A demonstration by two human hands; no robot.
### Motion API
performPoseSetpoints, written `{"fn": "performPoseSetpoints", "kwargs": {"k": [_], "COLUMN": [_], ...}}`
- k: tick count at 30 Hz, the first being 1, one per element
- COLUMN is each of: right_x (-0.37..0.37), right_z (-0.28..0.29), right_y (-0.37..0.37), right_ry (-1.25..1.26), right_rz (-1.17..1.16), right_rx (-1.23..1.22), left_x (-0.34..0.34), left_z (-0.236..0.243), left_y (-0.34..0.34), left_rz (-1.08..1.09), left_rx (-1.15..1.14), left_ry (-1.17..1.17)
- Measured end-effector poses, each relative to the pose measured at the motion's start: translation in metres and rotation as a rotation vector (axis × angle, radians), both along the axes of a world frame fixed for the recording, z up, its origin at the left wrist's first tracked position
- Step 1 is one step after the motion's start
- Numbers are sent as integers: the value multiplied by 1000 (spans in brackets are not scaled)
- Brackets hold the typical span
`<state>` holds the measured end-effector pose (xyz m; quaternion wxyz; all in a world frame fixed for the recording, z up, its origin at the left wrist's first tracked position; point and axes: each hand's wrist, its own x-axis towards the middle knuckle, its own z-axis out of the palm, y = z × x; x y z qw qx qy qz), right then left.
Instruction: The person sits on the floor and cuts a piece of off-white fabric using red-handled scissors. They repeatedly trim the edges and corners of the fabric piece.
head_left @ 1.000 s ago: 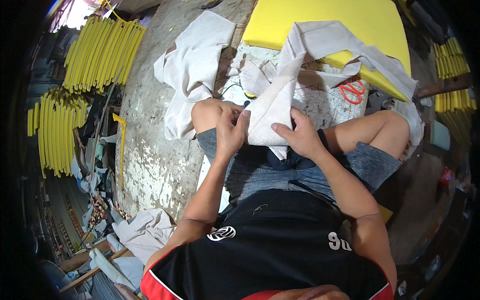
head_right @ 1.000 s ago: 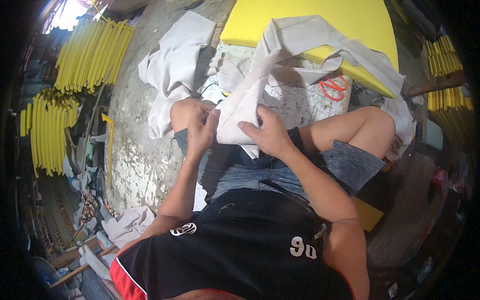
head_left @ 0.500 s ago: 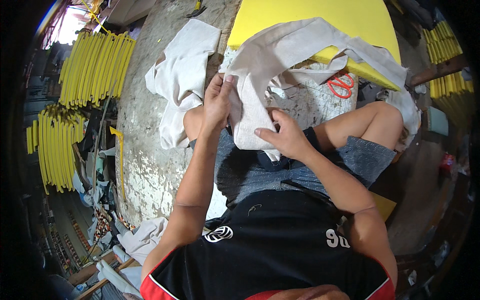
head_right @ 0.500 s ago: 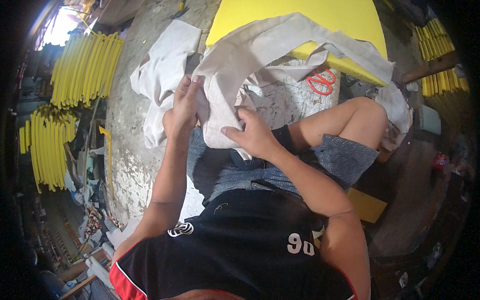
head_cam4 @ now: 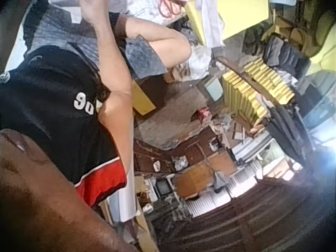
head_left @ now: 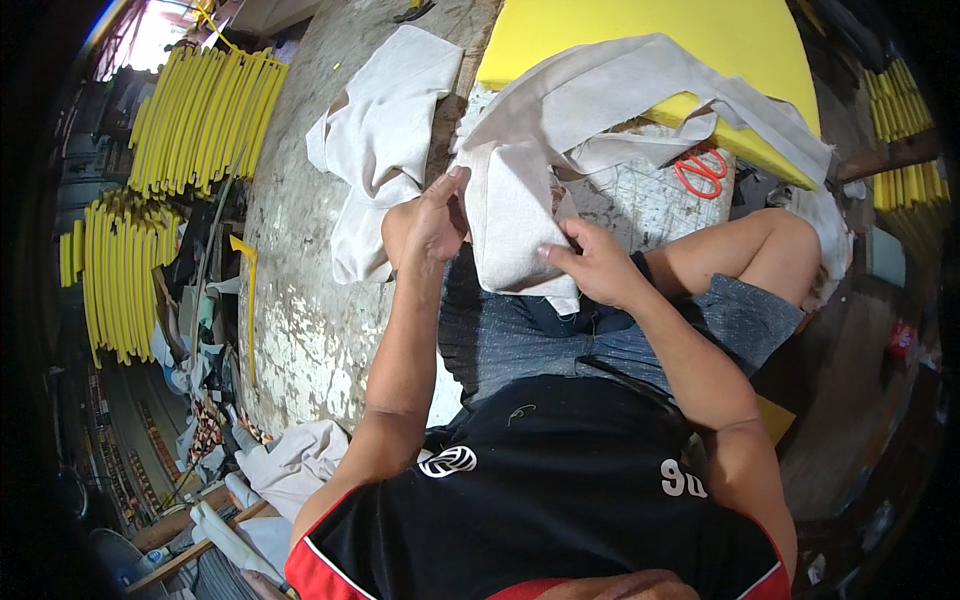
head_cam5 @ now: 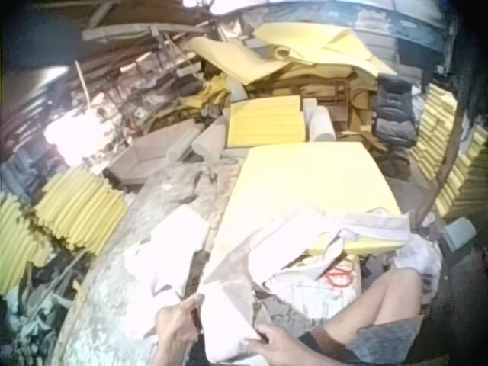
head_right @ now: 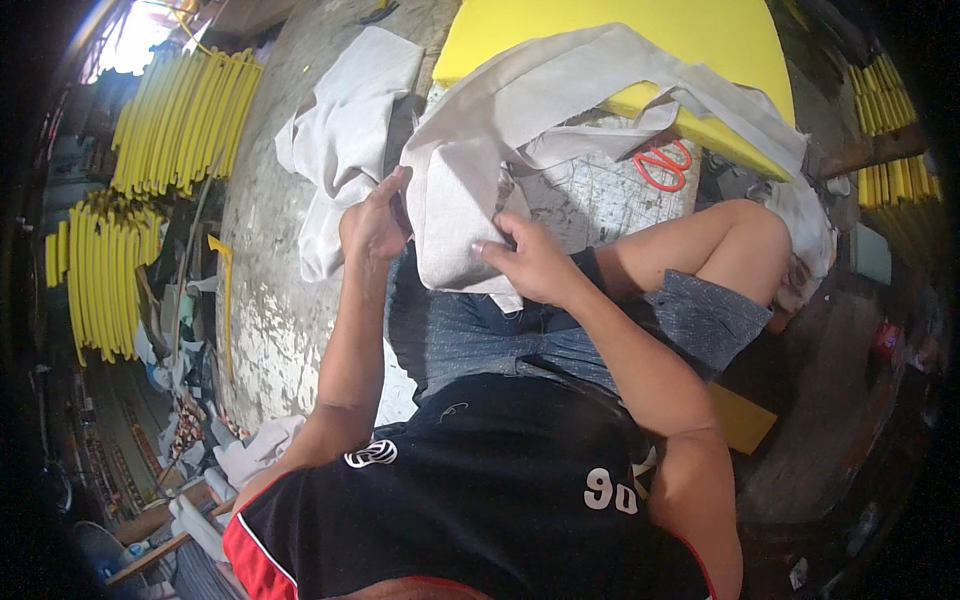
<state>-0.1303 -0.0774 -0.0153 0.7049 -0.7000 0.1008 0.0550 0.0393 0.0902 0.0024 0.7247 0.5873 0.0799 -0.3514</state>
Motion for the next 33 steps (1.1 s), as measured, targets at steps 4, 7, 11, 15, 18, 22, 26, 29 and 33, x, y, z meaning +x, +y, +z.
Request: {"fn": "performPoseSetpoints", "kwargs": {"k": [4, 7, 11, 15, 18, 22, 26, 29, 33], "right_x": [5, 6, 8, 6, 5, 2, 2, 5, 7], "right_z": [-12, -6, -3, 0, -4, -6, -8, -18, -14], "right_y": [1, -1, -2, -1, -4, -2, 4, 4, 8], "right_ry": [-158, -145, -186, -170, -131, -45, -75, -119, -172], "right_rz": [-127, -199, -266, -288, -206, -91, -88, -138, -233], "right_rx": [221, 357, 472, 549, 535, 468, 455, 365, 386], "left_x": [5, -1, -40, -52, -51, -50, -53, -66, -81], "left_z": [-37, -46, -22, -5, 1, 8, 14, 10, -7], "left_y": [34, 49, 40, 28, 25, 25, 21, 21, 29], "left_rz": [31, -363, -362, -227, -148, -145, -114, -23, -190], "left_rx": [-319, -780, -498, -405, -460, -533, -488, -353, -326], "left_ry": [119, 233, 110, 77, 135, 115, 36, 14, -115]}}
